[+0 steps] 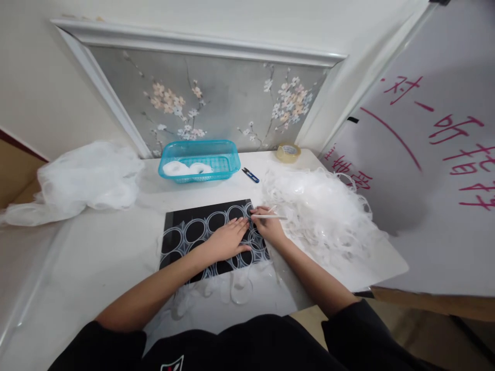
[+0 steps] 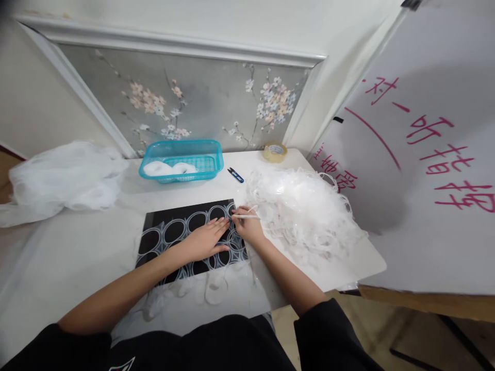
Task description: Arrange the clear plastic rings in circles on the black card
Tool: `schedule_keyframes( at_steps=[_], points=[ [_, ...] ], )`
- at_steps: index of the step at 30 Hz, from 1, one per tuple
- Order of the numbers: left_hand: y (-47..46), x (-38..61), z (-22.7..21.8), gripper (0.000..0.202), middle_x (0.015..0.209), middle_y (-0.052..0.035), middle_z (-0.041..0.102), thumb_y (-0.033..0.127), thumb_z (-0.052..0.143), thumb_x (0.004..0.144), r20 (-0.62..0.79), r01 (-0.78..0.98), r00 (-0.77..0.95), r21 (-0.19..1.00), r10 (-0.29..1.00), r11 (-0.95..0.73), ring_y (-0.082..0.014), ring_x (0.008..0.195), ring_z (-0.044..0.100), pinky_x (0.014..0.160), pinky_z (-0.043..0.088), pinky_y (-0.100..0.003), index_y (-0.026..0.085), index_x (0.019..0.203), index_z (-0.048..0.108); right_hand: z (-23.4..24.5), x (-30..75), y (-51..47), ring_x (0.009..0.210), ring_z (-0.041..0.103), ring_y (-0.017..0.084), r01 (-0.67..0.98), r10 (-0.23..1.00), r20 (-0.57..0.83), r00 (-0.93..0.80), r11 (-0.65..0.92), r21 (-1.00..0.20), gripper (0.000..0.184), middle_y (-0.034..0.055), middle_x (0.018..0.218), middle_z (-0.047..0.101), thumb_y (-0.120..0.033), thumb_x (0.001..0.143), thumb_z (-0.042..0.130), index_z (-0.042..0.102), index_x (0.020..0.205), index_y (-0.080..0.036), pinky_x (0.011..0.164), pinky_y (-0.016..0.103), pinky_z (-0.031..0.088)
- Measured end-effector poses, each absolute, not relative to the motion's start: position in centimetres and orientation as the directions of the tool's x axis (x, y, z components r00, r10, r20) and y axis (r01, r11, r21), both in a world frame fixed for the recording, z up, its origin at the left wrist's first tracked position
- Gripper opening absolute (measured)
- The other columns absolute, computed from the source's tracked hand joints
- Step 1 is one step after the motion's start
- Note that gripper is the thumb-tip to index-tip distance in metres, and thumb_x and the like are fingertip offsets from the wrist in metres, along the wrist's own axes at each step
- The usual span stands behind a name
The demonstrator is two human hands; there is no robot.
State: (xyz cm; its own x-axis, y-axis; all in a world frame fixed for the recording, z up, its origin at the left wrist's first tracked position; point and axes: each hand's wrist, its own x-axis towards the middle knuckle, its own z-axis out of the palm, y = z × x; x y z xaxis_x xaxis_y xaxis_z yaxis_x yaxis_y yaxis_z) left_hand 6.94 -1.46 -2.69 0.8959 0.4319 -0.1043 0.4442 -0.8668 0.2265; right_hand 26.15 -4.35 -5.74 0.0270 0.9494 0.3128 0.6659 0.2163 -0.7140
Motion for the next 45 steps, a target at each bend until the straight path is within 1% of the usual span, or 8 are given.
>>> schedule_keyframes(
  at_steps=[6, 12, 17, 22, 31, 35, 38, 45],
  points=[
    [-1.5, 7.0, -2.4, 0.073, 0.148, -0.0226, 0.032, 0.055, 0.049, 0.09, -0.104, 0.439, 0.899, 0.239, 0.426, -0.866, -0.0316, 0.139, 0.031, 0.113, 0.023, -0.043, 0.005, 0.142, 0.033, -4.4, 25.9, -4.1, 0.088, 0.062, 0.027, 0.785, 0.957, 0.286, -0.047, 0.212, -0.582, 0.014, 0.0117, 0.086, 0.07, -0.013, 0.073, 0.058, 0.064, 0.084, -0.019, 0.084, 0.037, 0.045],
    [-1.4, 6.7, -1.6, 0.071, 0.148, -0.0216, 0.034, 0.054, 0.051, 0.089, -0.128, 0.416, 0.909, 0.261, 0.396, -0.871, -0.0303, 0.138, 0.032, 0.113, 0.025, -0.041, 0.005, 0.139, 0.039, 0.3, 30.4, -1.5, 0.067, 0.057, 0.021, 0.791, 0.869, 0.405, 0.283, 0.027, -0.611, 0.018, 0.0055, 0.068, 0.061, -0.022, 0.086, 0.044, 0.058, 0.075, -0.02, 0.068, 0.034, 0.044],
    [-0.5, 6.9, -0.3, 0.054, 0.139, -0.0166, 0.05, 0.05, 0.053, 0.09, -0.101, 0.414, 0.91, 0.289, 0.403, -0.863, -0.0284, 0.129, 0.046, 0.107, 0.033, -0.039, 0.012, 0.127, 0.055, 3.6, 31.4, -3.3, 0.076, 0.064, 0.018, 0.243, 0.742, 0.307, 0.596, 0.198, -0.95, 0.018, 0.003, 0.073, 0.068, -0.034, 0.077, 0.064, 0.058, 0.069, -0.019, 0.074, 0.032, 0.049],
    [1.4, 8.8, 1.2, 0.04, 0.093, -0.0084, 0.072, 0.05, 0.043, 0.094, -0.084, 0.457, 0.886, 0.312, 0.456, -0.833, -0.0243, 0.09, 0.065, 0.081, 0.047, -0.035, 0.02, 0.1, 0.069, 4.0, 30.5, -5.8, 0.073, 0.068, 0.017, -0.305, 0.852, -0.001, 0.524, 0.186, -0.934, 0.022, 0.0033, 0.074, 0.071, -0.033, 0.067, 0.075, 0.059, 0.071, -0.018, 0.075, 0.034, 0.054],
    [4.1, 12.4, 2.1, 0.032, 0.07, -0.0031, 0.068, 0.043, 0.052, 0.088, -0.147, 0.551, 0.829, 0.372, 0.539, -0.747, -0.0186, 0.066, 0.062, 0.062, 0.04, -0.027, 0.019, 0.074, 0.069, 7.0, 34.1, -8.8, 0.079, 0.066, 0.018, 0.293, 0.622, 0.426, 0.657, 0.31, -0.904, 0.017, 0.0045, 0.079, 0.07, -0.035, 0.078, 0.068, 0.067, 0.074, -0.019, 0.076, 0.033, 0.052],
    [6.8, 13.6, 1.6, 0.03, 0.083, -0.0061, 0.068, 0.039, 0.048, 0.091, -0.083, 0.641, 0.741, 0.385, 0.666, -0.664, -0.0202, 0.078, 0.062, 0.069, 0.043, -0.029, 0.016, 0.082, 0.066, 5.4, 33.2, -9.4, 0.073, 0.067, 0.019, -0.193, 0.852, 0.025, 0.522, 0.147, -0.97, 0.022, 0.0029, 0.072, 0.071, -0.038, 0.069, 0.076, 0.065, 0.072, -0.019, 0.077, 0.036, 0.054],
    [8.5, 14.5, 0.5, 0.021, 0.102, -0.01, 0.064, 0.032, 0.054, 0.09, -0.032, 0.699, 0.66, 0.39, 0.75, -0.599, -0.022, 0.095, 0.06, 0.082, 0.045, -0.034, 0.013, 0.094, 0.062, 3.5, 31.4, -9.5, 0.072, 0.068, 0.019, -0.58, 0.93, -0.251, 0.268, -0.052, -0.813, 0.023, 0.0031, 0.074, 0.071, -0.035, 0.066, 0.078, 0.064, 0.073, -0.019, 0.079, 0.037, 0.055],
    [9.2, 15.3, 2.6, 0.015, 0.087, -0.0062, 0.063, 0.021, 0.047, 0.093, 0.057, 0.673, 0.585, 0.523, 0.809, -0.523, -0.0183, 0.082, 0.061, 0.078, 0.048, -0.034, 0.013, 0.085, 0.057, 4.8, 28.1, -9.5, 0.066, 0.062, 0.01, -0.885, 0.988, -0.149, 0.036, -0.037, -0.464, 0.01, -0.0048, 0.073, 0.067, -0.031, 0.075, 0.073, 0.065, 0.077, -0.024, 0.075, 0.025, 0.053]
  ],
)
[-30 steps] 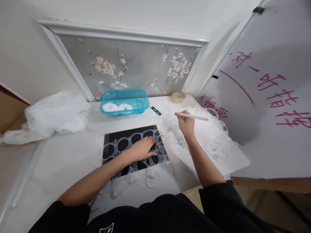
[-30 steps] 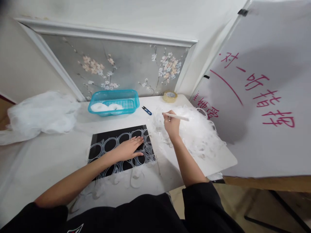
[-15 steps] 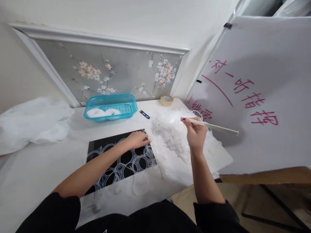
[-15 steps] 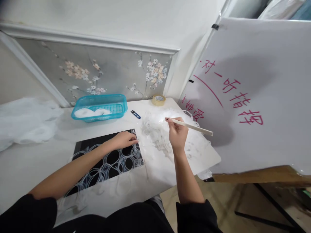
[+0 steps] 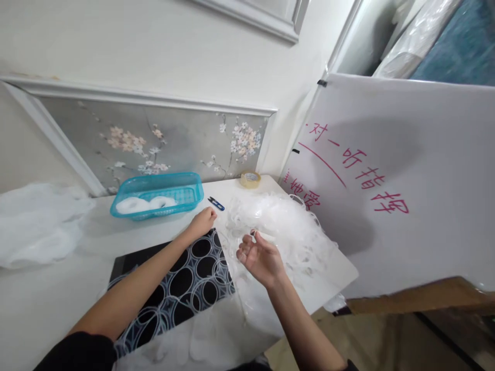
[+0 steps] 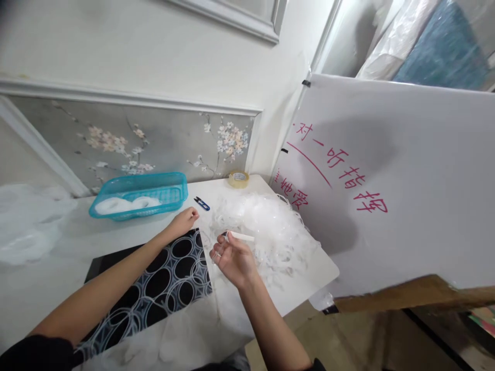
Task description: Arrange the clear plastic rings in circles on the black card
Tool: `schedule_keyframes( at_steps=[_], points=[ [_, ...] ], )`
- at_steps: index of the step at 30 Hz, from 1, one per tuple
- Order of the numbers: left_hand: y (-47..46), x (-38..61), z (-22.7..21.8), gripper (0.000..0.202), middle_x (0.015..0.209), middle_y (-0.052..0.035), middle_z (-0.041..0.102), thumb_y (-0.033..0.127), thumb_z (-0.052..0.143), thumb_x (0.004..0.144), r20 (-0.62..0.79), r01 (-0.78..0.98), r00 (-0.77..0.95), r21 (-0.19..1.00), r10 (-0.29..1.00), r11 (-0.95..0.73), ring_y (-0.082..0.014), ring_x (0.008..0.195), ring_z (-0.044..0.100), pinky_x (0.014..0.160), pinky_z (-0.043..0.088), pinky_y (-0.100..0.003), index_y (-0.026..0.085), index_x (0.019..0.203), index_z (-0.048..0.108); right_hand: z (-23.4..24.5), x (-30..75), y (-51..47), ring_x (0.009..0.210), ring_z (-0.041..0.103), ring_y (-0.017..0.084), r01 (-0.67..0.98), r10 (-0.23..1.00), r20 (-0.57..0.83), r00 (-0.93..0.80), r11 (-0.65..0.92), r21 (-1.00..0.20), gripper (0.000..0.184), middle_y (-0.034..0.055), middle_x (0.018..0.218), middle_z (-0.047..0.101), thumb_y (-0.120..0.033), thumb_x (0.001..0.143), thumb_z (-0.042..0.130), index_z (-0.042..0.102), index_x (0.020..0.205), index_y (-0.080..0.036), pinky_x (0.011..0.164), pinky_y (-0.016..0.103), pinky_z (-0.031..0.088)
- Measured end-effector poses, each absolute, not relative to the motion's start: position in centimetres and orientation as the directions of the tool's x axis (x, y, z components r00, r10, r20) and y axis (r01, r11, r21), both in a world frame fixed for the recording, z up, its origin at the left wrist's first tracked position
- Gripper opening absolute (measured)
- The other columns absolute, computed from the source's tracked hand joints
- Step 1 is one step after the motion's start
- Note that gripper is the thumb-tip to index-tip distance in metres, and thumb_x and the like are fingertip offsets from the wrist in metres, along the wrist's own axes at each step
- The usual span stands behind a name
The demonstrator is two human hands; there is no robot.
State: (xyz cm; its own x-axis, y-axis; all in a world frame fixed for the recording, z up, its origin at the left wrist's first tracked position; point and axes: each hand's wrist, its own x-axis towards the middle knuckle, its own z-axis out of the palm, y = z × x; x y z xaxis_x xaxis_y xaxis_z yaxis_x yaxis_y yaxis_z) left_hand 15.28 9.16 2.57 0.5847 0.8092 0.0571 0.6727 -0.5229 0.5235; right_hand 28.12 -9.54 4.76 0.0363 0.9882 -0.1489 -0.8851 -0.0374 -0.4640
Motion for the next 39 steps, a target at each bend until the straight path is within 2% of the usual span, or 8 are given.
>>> schedule_keyframes(
  at_steps=[9, 17, 24, 26, 30, 32, 35, 39],
  points=[
    [1.1, 9.4, 12.8, 0.018, 0.087, -0.0003, 0.062, 0.032, 0.047, 0.093, 0.431, 0.349, 0.595, 0.622, 0.679, -0.701, -0.0175, 0.087, 0.057, 0.083, 0.043, -0.031, 0.021, 0.084, 0.057, 9.8, 23.0, -6.0, 0.111, 0.058, 0.019, -0.867, 0.993, 0.108, 0.052, 0.099, -0.488, 0.01, 0.0034, 0.112, 0.069, -0.031, 0.073, 0.076, 0.071, 0.078, -0.023, 0.107, 0.035, 0.035],
    [-1.6, 3.8, 13.0, 0.023, 0.095, -0.0039, 0.06, 0.044, 0.06, 0.085, 0.218, 0.376, 0.504, 0.816, 0.836, -0.439, -0.0209, 0.094, 0.054, 0.087, 0.041, -0.034, 0.022, 0.089, 0.065, 11.6, 17.7, -4.4, 0.116, 0.054, 0.022, -0.792, 0.964, 0.205, -0.172, -0.012, -0.61, 0.01, 0.0044, 0.124, 0.064, -0.031, 0.071, 0.076, 0.073, 0.075, -0.022, 0.104, 0.035, 0.036],
    [0.2, -4.6, 12.5, 0.032, 0.075, -0.0023, 0.058, 0.048, 0.064, 0.078, 0.089, 0.216, 0.186, 0.968, 0.978, -0.13, -0.0175, 0.075, 0.05, 0.074, 0.039, -0.028, 0.017, 0.072, 0.067, 7.5, 15.5, -4.6, 0.102, 0.066, 0.022, -0.699, 0.879, -0.103, -0.466, -0.437, -0.567, 0.022, 0.0116, 0.105, 0.072, -0.028, 0.068, 0.081, 0.07, 0.082, -0.015, 0.096, 0.035, 0.043],
    [0.9, -7.1, 12.7, 0.034, 0.075, -0.0019, 0.056, 0.05, 0.065, 0.076, 0.107, 0.25, 0.1, 0.96, 0.989, -0.129, -0.0171, 0.075, 0.048, 0.073, 0.037, -0.027, 0.017, 0.072, 0.068, 4.0, 14.8, -5.2, 0.079, 0.07, 0.018, -0.622, 0.827, -0.311, -0.468, -0.559, -0.549, 0.027, 0.0096, 0.088, 0.074, -0.035, 0.069, 0.08, 0.067, 0.081, -0.015, 0.078, 0.031, 0.05],
    [0.8, -8.7, 13.6, 0.033, 0.081, -0.0022, 0.055, 0.05, 0.062, 0.08, 0.131, 0.385, 0.201, 0.901, 0.971, -0.201, -0.0186, 0.082, 0.05, 0.077, 0.036, -0.028, 0.018, 0.071, 0.068, -0.9, 12.6, -5.9, 0.036, 0.049, 0.007, -0.425, 0.667, -0.592, -0.451, -0.744, -0.515, 0.049, -0.0013, 0.049, 0.058, -0.06, 0.067, 0.073, 0.061, 0.062, -0.012, 0.046, 0.022, 0.039],
    [0.0, -8.0, 14.0, 0.033, 0.083, -0.0024, 0.055, 0.049, 0.061, 0.081, 0.116, 0.408, 0.254, 0.887, 0.96, -0.215, -0.0186, 0.082, 0.05, 0.076, 0.037, -0.028, 0.018, 0.07, 0.068, -0.3, 11.7, -6.2, 0.044, 0.056, 0.01, -0.417, 0.732, -0.518, -0.443, -0.68, -0.603, 0.052, 0.003, 0.055, 0.063, -0.064, 0.065, 0.072, 0.065, 0.065, -0.012, 0.051, 0.024, 0.043],
    [-1.4, -6.5, 14.2, 0.031, 0.087, -0.0029, 0.057, 0.045, 0.061, 0.083, 0.126, 0.39, 0.3, 0.889, 0.946, -0.242, -0.0185, 0.085, 0.052, 0.081, 0.038, -0.029, 0.019, 0.069, 0.068, 3.5, 11.0, -6.7, 0.093, 0.066, 0.019, -0.515, 0.931, -0.253, -0.264, -0.358, -0.779, 0.047, 0.0088, 0.098, 0.073, -0.058, 0.067, 0.074, 0.073, 0.092, -0.018, 0.081, 0.029, 0.048],
    [-3.3, -5.7, 14.4, 0.022, 0.093, -0.0026, 0.061, 0.04, 0.062, 0.085, 0.144, 0.33, 0.373, 0.902, 0.916, -0.277, -0.0183, 0.093, 0.055, 0.088, 0.039, -0.03, 0.023, 0.077, 0.072, 8.2, 10.1, -6.7, 0.127, 0.049, 0.022, -0.543, 0.994, -0.05, -0.099, -0.096, -0.834, 0.041, 0.0038, 0.126, 0.064, -0.053, 0.075, 0.07, 0.071, 0.106, -0.026, 0.112, 0.038, 0.028]
  ],
)
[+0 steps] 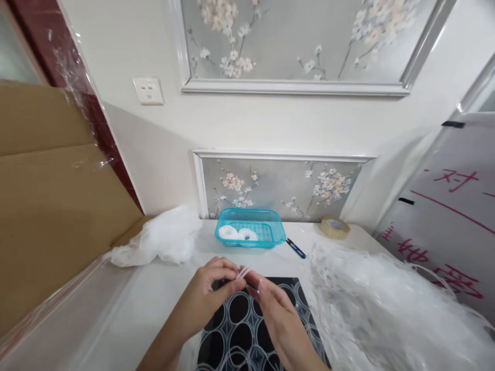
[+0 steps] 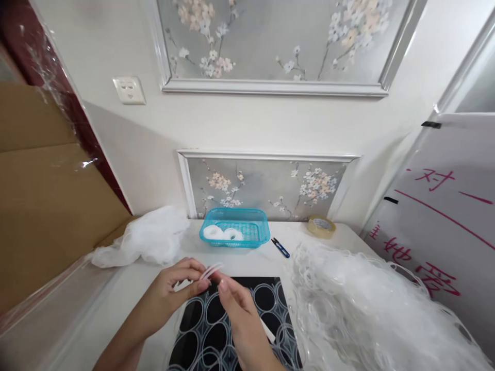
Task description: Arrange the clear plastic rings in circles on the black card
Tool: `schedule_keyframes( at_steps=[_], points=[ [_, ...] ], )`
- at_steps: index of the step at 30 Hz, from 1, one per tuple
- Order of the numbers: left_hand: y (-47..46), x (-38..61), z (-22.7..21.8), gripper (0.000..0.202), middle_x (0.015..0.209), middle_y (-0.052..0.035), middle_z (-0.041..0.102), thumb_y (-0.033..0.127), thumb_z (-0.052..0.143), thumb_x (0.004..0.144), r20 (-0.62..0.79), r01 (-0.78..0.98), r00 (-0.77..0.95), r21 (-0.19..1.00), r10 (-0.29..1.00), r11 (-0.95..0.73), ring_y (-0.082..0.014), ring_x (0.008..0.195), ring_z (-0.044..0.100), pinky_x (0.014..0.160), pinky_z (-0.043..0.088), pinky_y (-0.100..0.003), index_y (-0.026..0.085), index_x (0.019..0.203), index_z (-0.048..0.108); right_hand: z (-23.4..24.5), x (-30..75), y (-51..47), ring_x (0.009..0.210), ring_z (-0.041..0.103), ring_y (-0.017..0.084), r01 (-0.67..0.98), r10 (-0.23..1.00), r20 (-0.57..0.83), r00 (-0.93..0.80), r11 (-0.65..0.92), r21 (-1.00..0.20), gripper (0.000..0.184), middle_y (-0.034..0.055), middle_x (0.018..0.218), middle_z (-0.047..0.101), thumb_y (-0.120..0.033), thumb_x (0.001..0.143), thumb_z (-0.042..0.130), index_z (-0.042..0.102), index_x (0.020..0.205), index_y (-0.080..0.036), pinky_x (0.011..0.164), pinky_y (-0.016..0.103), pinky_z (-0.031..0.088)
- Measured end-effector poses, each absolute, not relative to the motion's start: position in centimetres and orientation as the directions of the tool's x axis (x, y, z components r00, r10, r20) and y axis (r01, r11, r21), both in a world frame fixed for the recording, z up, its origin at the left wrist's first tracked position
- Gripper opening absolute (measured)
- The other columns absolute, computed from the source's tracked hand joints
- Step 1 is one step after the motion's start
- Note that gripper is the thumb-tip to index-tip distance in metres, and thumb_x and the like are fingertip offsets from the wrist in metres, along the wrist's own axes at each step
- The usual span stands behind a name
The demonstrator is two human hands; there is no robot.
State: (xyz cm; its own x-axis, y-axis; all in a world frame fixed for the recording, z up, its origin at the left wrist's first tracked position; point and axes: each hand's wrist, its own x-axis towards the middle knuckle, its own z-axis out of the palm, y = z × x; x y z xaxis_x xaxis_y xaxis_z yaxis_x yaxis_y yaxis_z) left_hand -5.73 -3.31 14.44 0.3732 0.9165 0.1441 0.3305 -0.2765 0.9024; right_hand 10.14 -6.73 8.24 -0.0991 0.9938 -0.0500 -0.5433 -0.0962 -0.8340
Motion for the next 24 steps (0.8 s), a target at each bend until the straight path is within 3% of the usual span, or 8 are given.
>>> schedule_keyframes(
  at_steps=[4, 10, 13, 16, 18, 20, 22, 24],
  points=[
    [-4.5, -5.8, 15.0, 0.02, 0.084, -0.0014, 0.064, 0.036, 0.062, 0.086, 0.159, 0.326, 0.421, 0.893, 0.893, -0.312, -0.0174, 0.09, 0.056, 0.084, 0.041, -0.028, 0.023, 0.074, 0.072, 9.8, 9.9, -6.2, 0.126, 0.051, 0.024, -0.553, 0.985, 0.09, -0.147, -0.007, -0.833, 0.032, 0.0036, 0.125, 0.065, -0.042, 0.08, 0.068, 0.071, 0.108, -0.028, 0.113, 0.043, 0.028],
    [-4.4, -4.9, 14.8, 0.018, 0.082, -0.0011, 0.069, 0.035, 0.062, 0.085, 0.028, 0.386, 0.579, 0.871, 0.815, -0.304, -0.0168, 0.077, 0.061, 0.073, 0.045, -0.028, 0.023, 0.082, 0.074, 11.0, 12.3, -5.4, 0.136, 0.039, 0.024, -0.559, 0.962, 0.11, -0.251, -0.052, -0.827, 0.039, 0.002, 0.131, 0.061, -0.021, 0.076, 0.065, 0.068, 0.114, -0.028, 0.117, 0.046, 0.016],
    [-3.4, -4.4, 14.2, 0.019, 0.081, -0.0011, 0.068, 0.034, 0.058, 0.087, 0.014, 0.45, 0.607, 0.818, 0.795, -0.358, -0.0172, 0.074, 0.061, 0.07, 0.046, -0.029, 0.025, 0.088, 0.074, 11.6, 14.0, -5.7, 0.138, 0.034, 0.024, -0.484, 0.945, 0.201, -0.259, 0.053, -0.874, 0.039, 0.0014, 0.122, 0.066, -0.016, 0.075, 0.062, 0.07, 0.111, -0.03, 0.116, 0.048, 0.018],
    [-2.6, -4.5, 13.9, 0.021, 0.093, -0.0036, 0.068, 0.03, 0.057, 0.085, 0.135, 0.46, 0.496, 0.797, 0.858, -0.391, -0.02, 0.087, 0.061, 0.082, 0.046, -0.033, 0.026, 0.098, 0.073, 11.9, 14.8, -6.2, 0.135, 0.038, 0.023, -0.271, 0.896, 0.317, -0.31, 0.237, -0.933, 0.042, 0.001, 0.104, 0.073, -0.007, 0.072, 0.055, 0.074, 0.101, -0.031, 0.116, 0.05, 0.013],
    [-2.7, -4.8, 13.9, 0.029, 0.106, -0.0053, 0.066, 0.026, 0.056, 0.084, 0.208, 0.388, 0.406, 0.842, 0.89, -0.374, -0.0214, 0.098, 0.058, 0.091, 0.044, -0.037, 0.027, 0.11, 0.069, 11.7, 14.9, -6.3, 0.132, 0.041, 0.023, -0.04, 0.889, 0.307, -0.339, 0.312, -0.949, 0.048, -0.0009, 0.098, 0.074, -0.002, 0.069, 0.05, 0.075, 0.094, -0.033, 0.117, 0.051, 0.0],
    [-3.3, -5.0, 14.1, 0.034, 0.104, -0.0065, 0.067, 0.028, 0.059, 0.082, 0.195, 0.241, 0.402, 0.92, 0.895, -0.308, -0.0217, 0.096, 0.058, 0.089, 0.044, -0.038, 0.025, 0.115, 0.068, 11.3, 14.6, -6.0, 0.132, 0.041, 0.023, 0.128, 0.907, 0.253, -0.337, 0.311, -0.942, 0.053, -0.0029, 0.107, 0.072, 0.0, 0.07, 0.048, 0.073, 0.1, -0.035, 0.115, 0.052, -0.012],
    [-4.0, -5.0, 14.3, 0.029, 0.089, -0.0065, 0.07, 0.034, 0.064, 0.08, 0.13, 0.088, 0.453, 0.978, 0.882, -0.189, -0.0211, 0.083, 0.061, 0.079, 0.048, -0.036, 0.022, 0.105, 0.072, 11.0, 14.4, -5.6, 0.137, 0.035, 0.023, 0.144, 0.923, 0.21, -0.322, 0.267, -0.953, 0.05, -0.0034, 0.121, 0.066, -0.005, 0.077, 0.051, 0.068, 0.112, -0.036, 0.114, 0.054, -0.014],
    [-4.5, -4.8, 14.6, 0.024, 0.074, -0.0057, 0.07, 0.04, 0.065, 0.08, 0.07, 0.017, 0.466, 0.996, 0.882, -0.087, -0.0205, 0.074, 0.063, 0.072, 0.049, -0.034, 0.02, 0.087, 0.076, 10.9, 14.3, -5.4, 0.141, 0.028, 0.023, 0.013, 0.933, 0.191, -0.305, 0.205, -0.979, 0.045, -0.0027, 0.131, 0.06, -0.014, 0.084, 0.053, 0.062, 0.122, -0.036, 0.115, 0.056, -0.007]
  ],
)
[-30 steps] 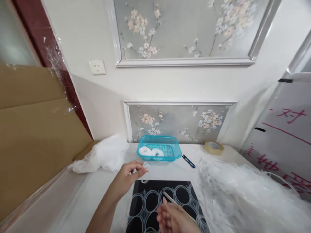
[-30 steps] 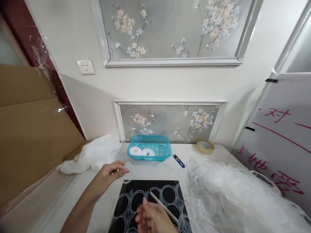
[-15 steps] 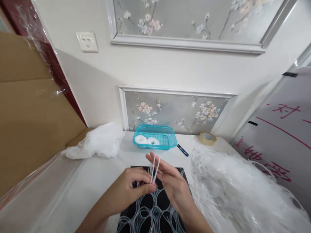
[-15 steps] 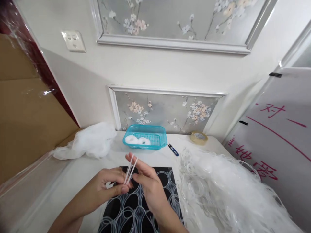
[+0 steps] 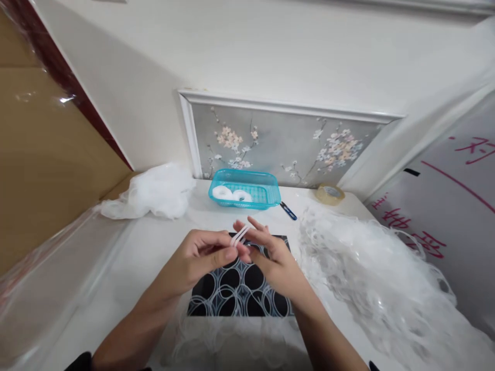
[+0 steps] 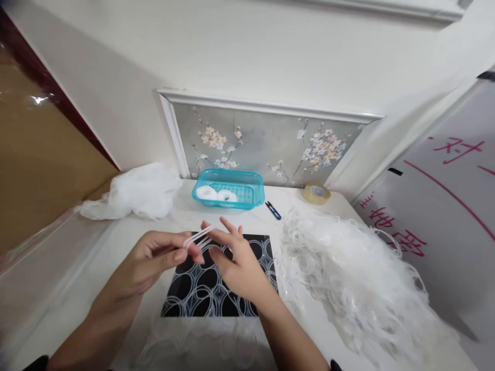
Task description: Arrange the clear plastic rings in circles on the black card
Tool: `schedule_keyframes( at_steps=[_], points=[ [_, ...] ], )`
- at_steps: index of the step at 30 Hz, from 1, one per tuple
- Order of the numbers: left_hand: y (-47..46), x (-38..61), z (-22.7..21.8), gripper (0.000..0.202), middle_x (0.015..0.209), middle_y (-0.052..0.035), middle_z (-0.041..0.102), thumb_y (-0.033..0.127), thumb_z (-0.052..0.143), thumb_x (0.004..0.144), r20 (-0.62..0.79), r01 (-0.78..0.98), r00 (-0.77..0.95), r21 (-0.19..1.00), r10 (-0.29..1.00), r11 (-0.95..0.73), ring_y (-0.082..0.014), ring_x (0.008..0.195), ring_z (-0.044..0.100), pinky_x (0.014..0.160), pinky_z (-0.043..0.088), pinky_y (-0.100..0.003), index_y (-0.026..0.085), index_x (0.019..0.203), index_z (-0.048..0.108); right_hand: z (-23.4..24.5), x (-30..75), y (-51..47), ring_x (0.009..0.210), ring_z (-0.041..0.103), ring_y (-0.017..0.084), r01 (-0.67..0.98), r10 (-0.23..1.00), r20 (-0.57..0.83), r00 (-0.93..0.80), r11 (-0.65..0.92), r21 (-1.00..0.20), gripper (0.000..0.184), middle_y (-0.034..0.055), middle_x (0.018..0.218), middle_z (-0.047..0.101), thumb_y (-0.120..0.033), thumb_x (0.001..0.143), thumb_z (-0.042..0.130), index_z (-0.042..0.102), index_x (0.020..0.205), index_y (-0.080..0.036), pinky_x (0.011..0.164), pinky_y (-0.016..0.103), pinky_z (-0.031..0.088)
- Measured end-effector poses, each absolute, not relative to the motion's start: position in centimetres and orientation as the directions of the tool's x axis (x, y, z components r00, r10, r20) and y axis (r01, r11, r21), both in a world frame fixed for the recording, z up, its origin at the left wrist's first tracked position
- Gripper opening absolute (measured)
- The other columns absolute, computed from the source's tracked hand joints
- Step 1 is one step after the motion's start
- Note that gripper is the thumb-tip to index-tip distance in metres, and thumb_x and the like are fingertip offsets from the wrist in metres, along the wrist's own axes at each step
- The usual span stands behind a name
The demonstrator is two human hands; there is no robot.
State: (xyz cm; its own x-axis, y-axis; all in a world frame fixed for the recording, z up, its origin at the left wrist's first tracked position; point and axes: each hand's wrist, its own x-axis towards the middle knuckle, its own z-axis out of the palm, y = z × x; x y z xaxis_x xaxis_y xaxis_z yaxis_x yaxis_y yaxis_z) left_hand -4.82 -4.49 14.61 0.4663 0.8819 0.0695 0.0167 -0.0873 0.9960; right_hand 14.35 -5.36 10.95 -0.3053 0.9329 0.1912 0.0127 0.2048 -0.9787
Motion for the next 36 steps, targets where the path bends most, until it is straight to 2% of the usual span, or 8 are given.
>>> schedule_keyframes(
  at_steps=[3, 5, 9, 14, 21, 26, 31, 36],
  points=[
    [-4.8, -4.6, 15.0, 0.025, 0.063, -0.004, 0.069, 0.04, 0.065, 0.081, 0.032, 0.086, 0.433, 0.993, 0.901, -0.077, -0.0213, 0.075, 0.065, 0.075, 0.05, -0.033, 0.02, 0.069, 0.075, 11.6, 14.7, -5.7, 0.139, 0.034, 0.024, -0.262, 0.942, 0.162, -0.295, 0.083, -0.962, 0.048, -0.0008, 0.133, 0.059, -0.02, 0.086, 0.057, 0.053, 0.131, -0.035, 0.116, 0.055, 0.011],
    [-4.8, -4.5, 15.3, 0.024, 0.062, -0.0026, 0.068, 0.039, 0.065, 0.081, 0.034, 0.166, 0.435, 0.979, 0.9, -0.117, -0.0207, 0.074, 0.065, 0.072, 0.05, -0.031, 0.022, 0.065, 0.075, 12.2, 14.9, -6.4, 0.134, 0.042, 0.025, -0.356, 0.949, 0.148, -0.28, 0.04, -0.934, 0.054, -0.0006, 0.132, 0.059, -0.02, 0.084, 0.061, 0.049, 0.134, -0.036, 0.116, 0.054, 0.017],
    [-5.0, -4.6, 15.6, 0.022, 0.06, -0.0007, 0.066, 0.038, 0.065, 0.08, 0.038, 0.242, 0.45, 0.956, 0.892, -0.163, -0.0158, 0.059, 0.058, 0.055, 0.044, -0.025, 0.024, 0.065, 0.074, 12.9, 14.9, -7.4, 0.131, 0.046, 0.026, -0.356, 0.949, 0.171, -0.266, 0.068, -0.932, 0.057, -0.0009, 0.128, 0.063, -0.018, 0.085, 0.061, 0.046, 0.136, -0.039, 0.116, 0.055, 0.015],
    [-5.4, -4.7, 16.0, 0.026, 0.056, -0.0013, 0.064, 0.041, 0.061, 0.081, 0.049, 0.257, 0.431, 0.951, 0.901, -0.175, -0.0147, 0.053, 0.053, 0.05, 0.04, -0.025, 0.025, 0.065, 0.075, 13.4, 15.3, -7.9, 0.13, 0.047, 0.027, -0.327, 0.944, 0.136, -0.3, 0.033, -0.944, 0.054, 0.002, 0.123, 0.066, -0.021, 0.085, 0.062, 0.049, 0.135, -0.035, 0.115, 0.057, 0.019],
    [-6.0, -4.1, 16.2, 0.029, 0.055, -0.0014, 0.062, 0.043, 0.062, 0.081, 0.061, 0.32, 0.439, 0.922, 0.897, -0.219, -0.0157, 0.054, 0.054, 0.051, 0.041, -0.026, 0.025, 0.061, 0.073, 13.4, 14.6, -8.1, 0.128, 0.049, 0.028, -0.359, 0.97, 0.122, -0.211, 0.039, -0.932, 0.048, 0.0017, 0.113, 0.07, -0.025, 0.077, 0.071, 0.06, 0.123, -0.035, 0.111, 0.059, 0.026],
    [-6.7, -3.4, 15.8, 0.03, 0.062, -0.002, 0.064, 0.042, 0.058, 0.085, 0.128, 0.426, 0.397, 0.851, 0.909, -0.307, -0.0156, 0.057, 0.054, 0.052, 0.04, -0.025, 0.026, 0.066, 0.074, 12.5, 13.2, -7.6, 0.129, 0.048, 0.024, -0.288, 0.985, 0.132, -0.108, 0.096, -0.953, 0.006, 0.0, 0.088, 0.076, -0.025, 0.079, 0.071, 0.075, 0.08, -0.03, 0.115, 0.056, 0.018],
    [-6.4, -3.0, 15.6, 0.025, 0.06, -0.0004, 0.062, 0.04, 0.058, 0.085, 0.158, 0.464, 0.443, 0.802, 0.882, -0.377, -0.0152, 0.056, 0.051, 0.055, 0.042, -0.025, 0.029, 0.07, 0.075, 12.6, 13.4, -6.5, 0.117, 0.059, 0.023, -0.563, 0.999, 0.038, -0.008, 0.027, -0.826, 0.002, -0.0022, 0.081, 0.076, -0.027, 0.075, 0.073, 0.073, 0.074, -0.029, 0.111, 0.05, 0.031],
    [-6.1, -2.8, 15.8, 0.022, 0.058, 0.0003, 0.06, 0.039, 0.059, 0.084, 0.149, 0.436, 0.475, 0.817, 0.867, -0.378, -0.0156, 0.057, 0.05, 0.056, 0.041, -0.026, 0.03, 0.073, 0.075, 13.0, 14.3, -6.0, 0.117, 0.058, 0.024, -0.662, 0.992, -0.101, -0.074, -0.125, -0.739, 0.01, -0.0012, 0.072, 0.073, -0.034, 0.074, 0.072, 0.072, 0.071, -0.025, 0.107, 0.044, 0.037]
  ],
)
